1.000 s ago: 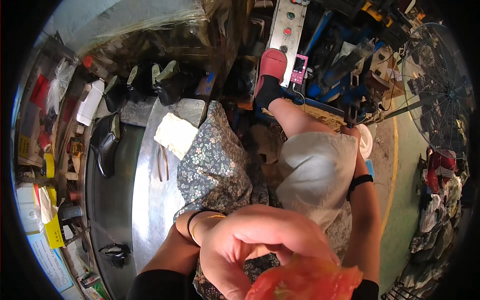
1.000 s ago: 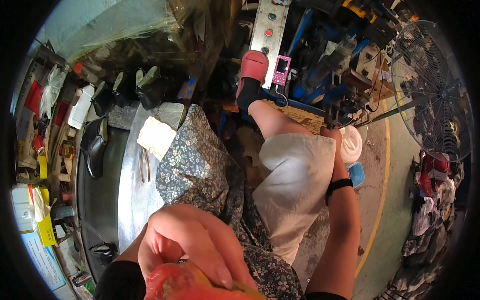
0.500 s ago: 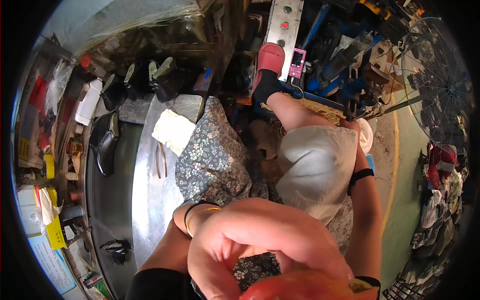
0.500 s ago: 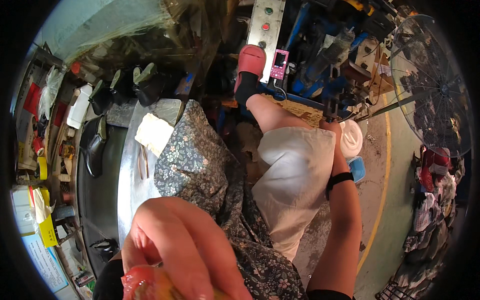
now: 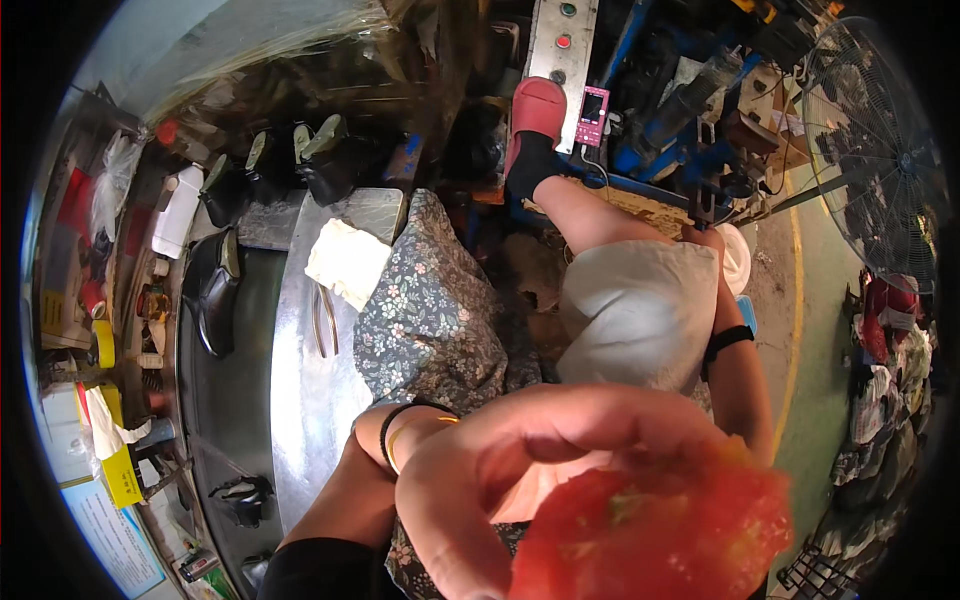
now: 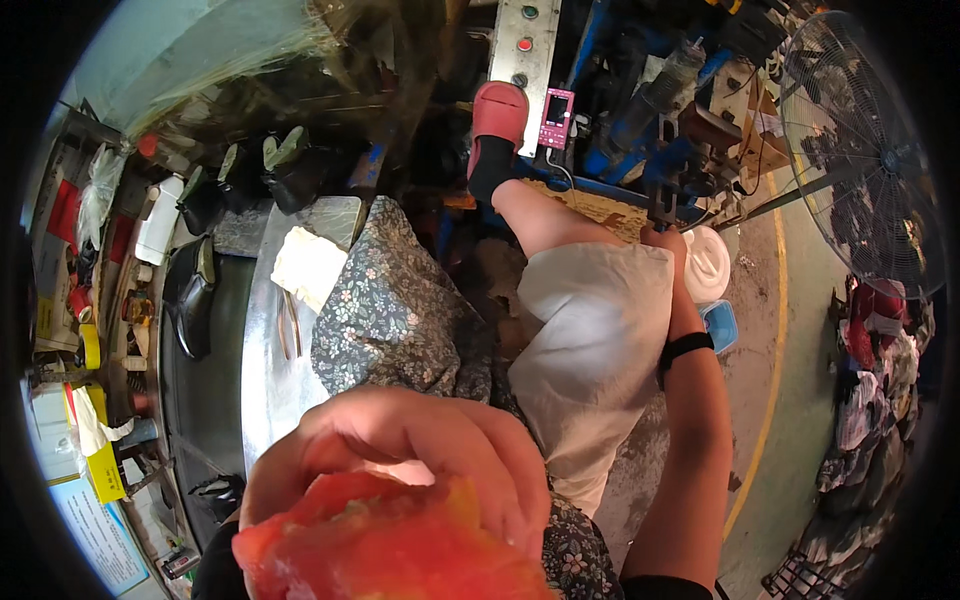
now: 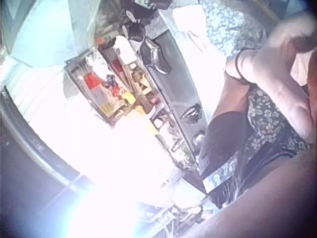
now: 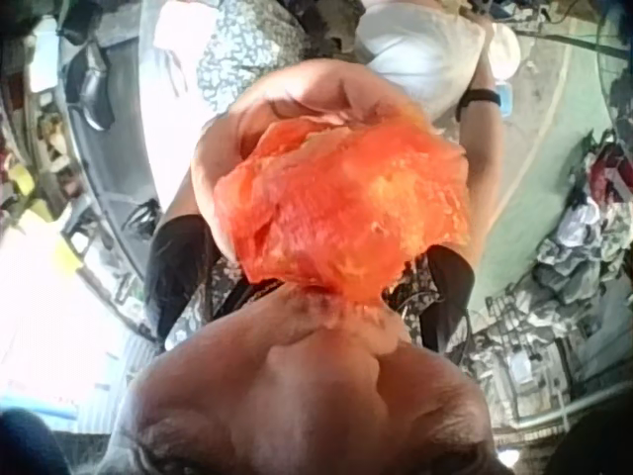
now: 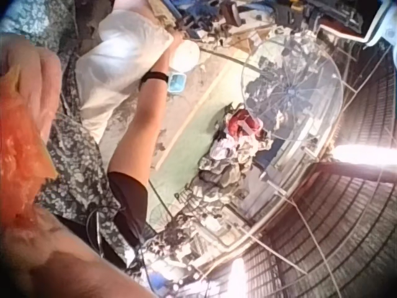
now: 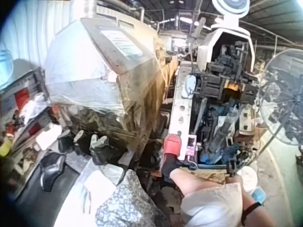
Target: Manually assemble and inspect shoe components on a production line, including applying glue and pressing layers together.
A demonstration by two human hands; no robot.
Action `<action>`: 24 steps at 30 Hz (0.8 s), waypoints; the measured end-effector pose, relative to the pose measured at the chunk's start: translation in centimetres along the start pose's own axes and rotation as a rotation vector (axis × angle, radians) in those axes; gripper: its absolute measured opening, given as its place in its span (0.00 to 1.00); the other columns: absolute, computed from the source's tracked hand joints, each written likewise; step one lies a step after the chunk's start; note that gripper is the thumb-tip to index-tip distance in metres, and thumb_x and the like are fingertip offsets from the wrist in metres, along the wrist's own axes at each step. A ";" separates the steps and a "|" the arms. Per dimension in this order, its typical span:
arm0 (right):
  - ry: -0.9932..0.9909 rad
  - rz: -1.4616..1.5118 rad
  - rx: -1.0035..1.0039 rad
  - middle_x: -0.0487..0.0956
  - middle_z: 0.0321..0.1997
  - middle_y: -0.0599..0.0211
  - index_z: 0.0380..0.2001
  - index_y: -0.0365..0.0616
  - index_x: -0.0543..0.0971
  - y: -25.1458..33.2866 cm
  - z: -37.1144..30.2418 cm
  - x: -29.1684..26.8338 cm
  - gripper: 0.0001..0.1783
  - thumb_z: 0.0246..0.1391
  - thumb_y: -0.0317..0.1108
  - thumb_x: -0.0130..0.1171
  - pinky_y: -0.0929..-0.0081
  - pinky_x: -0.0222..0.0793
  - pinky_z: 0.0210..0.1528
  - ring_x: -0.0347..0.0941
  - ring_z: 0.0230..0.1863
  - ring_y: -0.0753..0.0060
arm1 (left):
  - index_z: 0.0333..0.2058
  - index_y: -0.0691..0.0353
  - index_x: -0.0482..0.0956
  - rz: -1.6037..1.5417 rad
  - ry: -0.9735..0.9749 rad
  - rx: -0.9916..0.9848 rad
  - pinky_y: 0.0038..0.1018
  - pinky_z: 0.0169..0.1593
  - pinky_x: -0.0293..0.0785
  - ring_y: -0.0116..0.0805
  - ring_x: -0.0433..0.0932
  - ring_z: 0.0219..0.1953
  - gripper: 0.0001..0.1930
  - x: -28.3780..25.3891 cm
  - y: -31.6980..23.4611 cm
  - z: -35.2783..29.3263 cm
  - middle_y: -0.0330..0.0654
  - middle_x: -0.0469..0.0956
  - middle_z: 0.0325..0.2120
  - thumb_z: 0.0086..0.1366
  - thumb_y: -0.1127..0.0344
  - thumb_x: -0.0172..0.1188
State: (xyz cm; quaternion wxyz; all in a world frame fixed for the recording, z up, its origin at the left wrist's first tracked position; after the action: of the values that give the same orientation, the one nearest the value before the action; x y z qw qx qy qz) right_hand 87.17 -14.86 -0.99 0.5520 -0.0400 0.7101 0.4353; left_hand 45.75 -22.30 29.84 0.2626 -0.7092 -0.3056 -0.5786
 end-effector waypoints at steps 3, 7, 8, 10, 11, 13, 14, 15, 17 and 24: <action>0.007 -0.024 0.037 0.80 0.29 0.41 0.33 0.32 0.78 -0.2 -0.2 -0.4 0.25 0.45 0.48 0.59 0.59 0.72 0.38 0.79 0.38 0.45 | 0.40 0.78 0.76 0.462 0.331 -0.281 0.39 0.44 0.74 0.53 0.78 0.38 0.21 0.0 -1.4 0.8 0.65 0.73 0.39 0.69 0.61 0.46; 0.097 0.072 0.017 0.80 0.29 0.40 0.33 0.32 0.78 1.9 -1.4 0.0 0.24 0.44 0.46 0.59 0.59 0.72 0.38 0.79 0.37 0.44 | 0.39 0.77 0.77 0.351 0.295 -0.269 0.39 0.43 0.75 0.51 0.78 0.36 0.19 -0.5 -0.7 1.0 0.63 0.74 0.39 0.68 0.62 0.46; 0.089 0.085 -0.012 0.80 0.28 0.40 0.33 0.32 0.78 2.1 -1.4 -0.2 0.24 0.43 0.45 0.59 0.59 0.72 0.38 0.79 0.36 0.43 | 0.39 0.77 0.77 0.358 0.298 -0.277 0.39 0.43 0.75 0.51 0.78 0.36 0.19 -0.7 -0.6 0.8 0.63 0.74 0.39 0.68 0.62 0.46; 0.017 0.045 0.009 0.79 0.28 0.40 0.32 0.31 0.78 0.3 -0.9 -1.5 0.23 0.43 0.45 0.58 0.59 0.72 0.38 0.79 0.36 0.43 | 0.36 0.75 0.77 0.392 0.310 -0.363 0.39 0.39 0.76 0.50 0.78 0.34 0.20 -2.2 -1.9 0.9 0.63 0.75 0.38 0.67 0.59 0.47; 0.003 0.061 0.010 0.79 0.27 0.40 0.31 0.30 0.78 0.8 -1.1 -1.2 0.22 0.43 0.44 0.58 0.58 0.72 0.38 0.79 0.35 0.42 | 0.36 0.75 0.77 0.401 0.304 -0.364 0.39 0.39 0.76 0.50 0.78 0.34 0.20 -2.1 -1.6 0.9 0.63 0.75 0.38 0.67 0.59 0.47; 0.042 0.052 0.015 0.79 0.27 0.39 0.29 0.30 0.79 1.9 -1.3 -0.8 0.22 0.43 0.44 0.58 0.58 0.72 0.38 0.79 0.35 0.42 | 0.35 0.73 0.75 0.534 0.293 -0.228 0.36 0.34 0.77 0.48 0.77 0.32 0.19 -2.0 -1.5 1.0 0.61 0.74 0.34 0.65 0.56 0.52; 0.067 0.035 0.026 0.79 0.26 0.39 0.28 0.30 0.79 2.0 -1.7 -1.0 0.22 0.43 0.43 0.57 0.57 0.72 0.38 0.79 0.35 0.42 | 0.35 0.73 0.75 0.543 0.294 -0.240 0.36 0.34 0.77 0.48 0.77 0.32 0.19 -2.8 -1.1 1.5 0.61 0.74 0.34 0.65 0.56 0.52; 0.047 0.029 0.044 0.79 0.26 0.39 0.28 0.30 0.79 1.1 -1.8 -1.7 0.22 0.43 0.43 0.57 0.57 0.72 0.38 0.79 0.35 0.42 | 0.47 0.74 0.67 0.239 0.445 -0.278 0.38 0.48 0.73 0.48 0.75 0.44 0.29 -3.8 -0.8 2.4 0.60 0.72 0.45 0.49 0.64 0.63; 0.011 -0.007 0.019 0.78 0.26 0.38 0.26 0.29 0.80 1.8 -1.9 -1.5 0.22 0.43 0.43 0.57 0.56 0.71 0.38 0.79 0.35 0.42 | 0.60 0.75 0.59 -0.056 0.575 -0.282 0.40 0.61 0.69 0.47 0.73 0.57 0.52 -4.0 -1.2 2.5 0.58 0.69 0.55 0.33 0.72 0.75; 0.046 0.031 0.013 0.79 0.27 0.39 0.30 0.28 0.79 2.1 -1.8 -1.1 0.23 0.43 0.44 0.58 0.57 0.71 0.37 0.79 0.34 0.42 | 0.61 0.59 0.58 0.606 0.423 -0.004 0.33 0.60 0.67 0.37 0.70 0.58 0.47 -4.3 -3.6 2.5 0.45 0.66 0.58 0.41 0.80 0.70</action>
State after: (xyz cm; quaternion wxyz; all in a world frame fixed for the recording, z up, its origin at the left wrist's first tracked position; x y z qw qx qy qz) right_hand 85.12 -15.19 1.11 0.5289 -0.0353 0.7260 0.4382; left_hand 44.14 -18.64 25.24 0.4779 -0.6329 -0.0195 -0.6089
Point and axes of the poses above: each hand's wrist, its own z-axis towards the middle knuckle, its own x-axis out of the palm, y = z × x, the point moved 4 cm from there along z, towards the middle knuckle
